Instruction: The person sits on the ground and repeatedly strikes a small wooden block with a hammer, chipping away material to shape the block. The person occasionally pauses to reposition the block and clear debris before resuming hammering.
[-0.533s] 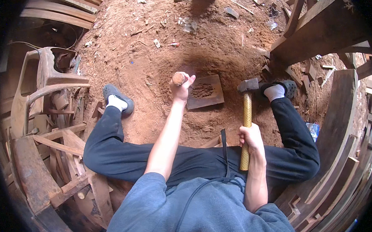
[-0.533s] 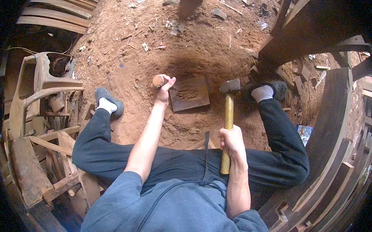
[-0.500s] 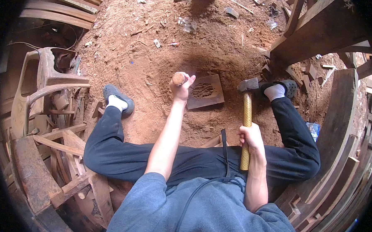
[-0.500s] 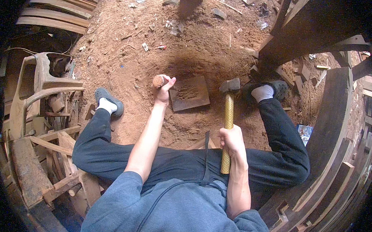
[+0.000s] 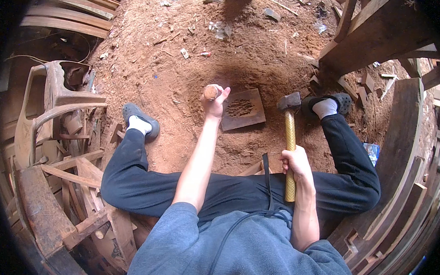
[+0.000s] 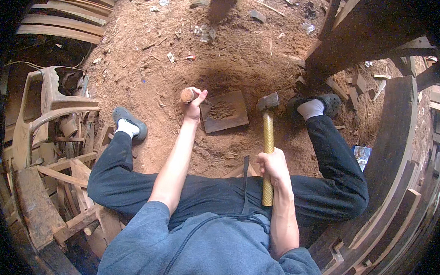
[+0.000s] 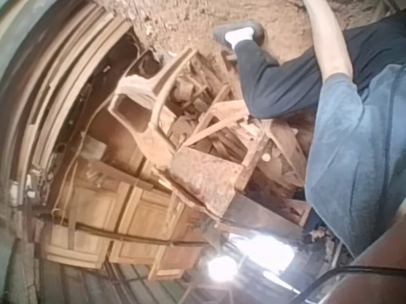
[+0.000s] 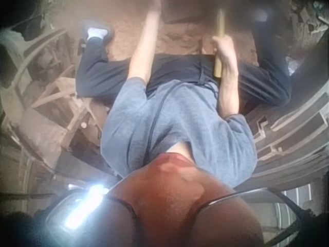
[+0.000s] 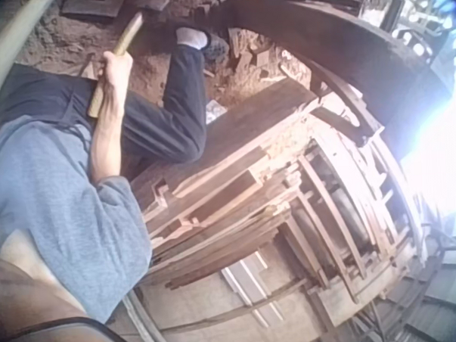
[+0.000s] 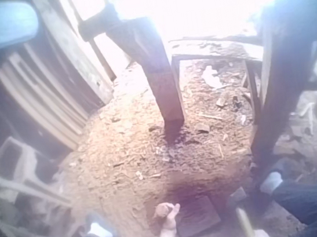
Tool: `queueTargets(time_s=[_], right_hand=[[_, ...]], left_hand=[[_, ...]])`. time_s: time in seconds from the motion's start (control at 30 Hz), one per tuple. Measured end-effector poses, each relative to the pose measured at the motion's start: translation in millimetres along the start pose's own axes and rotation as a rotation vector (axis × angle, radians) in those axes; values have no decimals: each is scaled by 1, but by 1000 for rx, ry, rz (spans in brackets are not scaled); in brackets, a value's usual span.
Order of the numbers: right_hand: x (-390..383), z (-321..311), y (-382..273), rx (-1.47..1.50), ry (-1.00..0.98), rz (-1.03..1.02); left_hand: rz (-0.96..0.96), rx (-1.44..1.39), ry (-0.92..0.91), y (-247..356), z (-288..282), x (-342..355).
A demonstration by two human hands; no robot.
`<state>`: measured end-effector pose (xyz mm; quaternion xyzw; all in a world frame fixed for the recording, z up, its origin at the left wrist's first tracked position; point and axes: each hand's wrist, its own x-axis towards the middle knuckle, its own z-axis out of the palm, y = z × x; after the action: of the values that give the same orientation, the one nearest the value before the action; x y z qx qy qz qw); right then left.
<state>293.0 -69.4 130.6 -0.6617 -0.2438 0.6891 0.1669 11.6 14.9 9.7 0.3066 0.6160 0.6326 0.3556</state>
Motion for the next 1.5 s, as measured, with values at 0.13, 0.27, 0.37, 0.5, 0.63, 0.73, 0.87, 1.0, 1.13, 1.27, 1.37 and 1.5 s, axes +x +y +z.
queueTargets(time_s=[0.13, 0.27, 0.37, 0.5, 0.63, 0.73, 0.87, 1.0, 1.13, 1.27, 1.37, 1.5], right_hand=[[0, 0, 0, 11, 2, 16], [0, 0, 0, -6, 14, 8], [1, 0, 1, -7, 12, 10], [1, 0, 2, -4, 13, 14], [2, -1, 2, 11, 4, 23], [2, 0, 3, -26, 16, 15], [0, 3, 2, -83, 40, -37], [-10, 11, -6, -190, 31, 2], [-25, 29, -26, -223, -7, -74], [-34, 54, -48, -302, -30, -154], [-29, 72, -56, -344, -49, -216], [-12, 91, -53, -483, -59, -297]], left_hand=[[-15, 56, -10, 6, 2, -4], [-11, 67, -25, 10, 5, -4], [-7, 69, -30, 7, 5, -3], [-23, 81, -46, 0, 2, -3], [0, 110, -79, -4, 1, -3], [22, 167, -128, -4, 1, -3], [3, 165, -185, -4, 4, -2], [41, 193, -168, -3, 3, -1], [16, 174, -173, -1, 1, -1], [41, 243, -193, 3, 4, -2], [63, 299, -232, 5, 7, -5], [75, 193, -334, -2, 10, -7]])
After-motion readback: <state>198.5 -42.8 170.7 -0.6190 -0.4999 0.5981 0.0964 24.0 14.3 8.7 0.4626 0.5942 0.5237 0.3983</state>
